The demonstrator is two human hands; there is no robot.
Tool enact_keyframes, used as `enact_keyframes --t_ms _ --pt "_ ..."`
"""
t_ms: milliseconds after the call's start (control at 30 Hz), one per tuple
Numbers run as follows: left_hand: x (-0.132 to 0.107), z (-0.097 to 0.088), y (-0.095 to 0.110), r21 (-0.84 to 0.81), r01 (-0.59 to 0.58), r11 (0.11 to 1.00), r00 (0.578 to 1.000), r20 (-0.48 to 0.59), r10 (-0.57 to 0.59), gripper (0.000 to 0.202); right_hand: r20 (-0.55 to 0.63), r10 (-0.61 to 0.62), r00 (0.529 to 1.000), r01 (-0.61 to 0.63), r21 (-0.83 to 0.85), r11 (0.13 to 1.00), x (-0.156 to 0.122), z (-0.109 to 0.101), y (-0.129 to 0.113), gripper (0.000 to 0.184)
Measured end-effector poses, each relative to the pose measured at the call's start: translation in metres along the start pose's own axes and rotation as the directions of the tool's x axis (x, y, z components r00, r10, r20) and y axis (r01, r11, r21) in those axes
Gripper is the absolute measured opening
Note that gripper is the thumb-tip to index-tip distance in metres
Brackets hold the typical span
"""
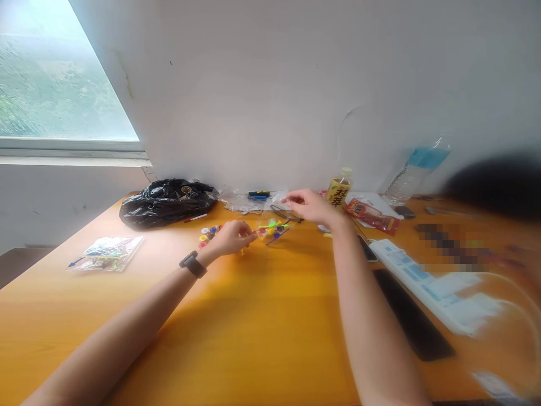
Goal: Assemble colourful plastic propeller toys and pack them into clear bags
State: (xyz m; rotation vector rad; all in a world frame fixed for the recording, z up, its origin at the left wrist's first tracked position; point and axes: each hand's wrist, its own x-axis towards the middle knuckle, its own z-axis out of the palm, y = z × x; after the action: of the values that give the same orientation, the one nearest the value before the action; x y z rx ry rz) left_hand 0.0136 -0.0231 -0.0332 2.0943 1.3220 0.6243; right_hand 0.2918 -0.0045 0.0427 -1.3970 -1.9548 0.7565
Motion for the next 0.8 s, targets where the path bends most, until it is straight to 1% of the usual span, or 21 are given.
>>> enact_keyframes --t_ms 100,167,233,300,367,400,433,500,567,633,733,800 --pt "0.001 -0.001 -0.002 0.065 -0.061 0.996 0.998 -0.03 0.063 0.027 -0.065 -0.056 0.996 0.052 -0.064 0.997 0.0 0.001 -0.007 0.032" --pt "0.002 -0.004 -0.005 0.095 -0.084 0.992 0.995 -0.044 0.089 0.022 -0.11 -0.08 0.991 0.074 -0.058 0.996 -0.001 -0.002 -0.008 0.029" --pt "0.005 -0.01 -0.01 0.113 -0.089 0.99 0.993 -0.07 0.098 0.019 -0.185 -0.083 0.979 0.08 -0.023 0.997 -0.001 -0.007 -0.006 0.024" --pt "0.007 -0.02 -0.017 0.127 -0.087 0.988 0.988 -0.116 0.102 0.016 -0.308 -0.05 0.95 0.071 0.056 0.996 0.001 -0.012 -0.001 0.024" --pt "0.009 -0.034 -0.025 0.139 -0.073 0.988 0.982 -0.166 0.096 0.015 -0.427 0.002 0.904 0.083 0.179 0.98 0.005 -0.014 0.007 0.035" --pt "0.01 -0.042 -0.029 0.14 -0.062 0.988 0.98 -0.182 0.087 0.016 -0.464 0.025 0.886 0.101 0.245 0.964 0.007 -0.013 0.01 0.039" --pt "0.011 -0.05 -0.034 0.142 -0.048 0.989 0.978 -0.197 0.075 0.017 -0.482 0.043 0.875 0.123 0.308 0.943 0.01 -0.011 0.013 0.04" --pt "0.012 -0.064 -0.043 0.162 -0.007 0.987 0.976 -0.216 0.042 0.02 -0.47 0.065 0.88 0.155 0.414 0.897 0.014 -0.004 0.017 0.033" --pt "0.012 -0.076 -0.052 0.179 0.016 0.984 0.977 -0.211 0.022 0.022 -0.42 0.102 0.902 0.137 0.5 0.855 0.018 0.009 0.018 0.027" --pt "0.012 -0.085 -0.06 0.177 0.033 0.984 0.98 -0.201 0.003 0.025 -0.346 0.175 0.922 0.063 0.578 0.814 0.023 0.026 0.016 0.021" --pt "0.012 -0.093 -0.066 0.15 0.065 0.987 0.977 -0.21 -0.032 0.027 -0.236 0.287 0.929 -0.048 0.69 0.722 0.038 0.055 0.011 0.013" --pt "0.011 -0.096 -0.067 0.136 0.094 0.986 0.969 -0.24 -0.059 0.026 -0.184 0.29 0.939 -0.058 0.747 0.663 0.054 0.074 0.008 0.01"
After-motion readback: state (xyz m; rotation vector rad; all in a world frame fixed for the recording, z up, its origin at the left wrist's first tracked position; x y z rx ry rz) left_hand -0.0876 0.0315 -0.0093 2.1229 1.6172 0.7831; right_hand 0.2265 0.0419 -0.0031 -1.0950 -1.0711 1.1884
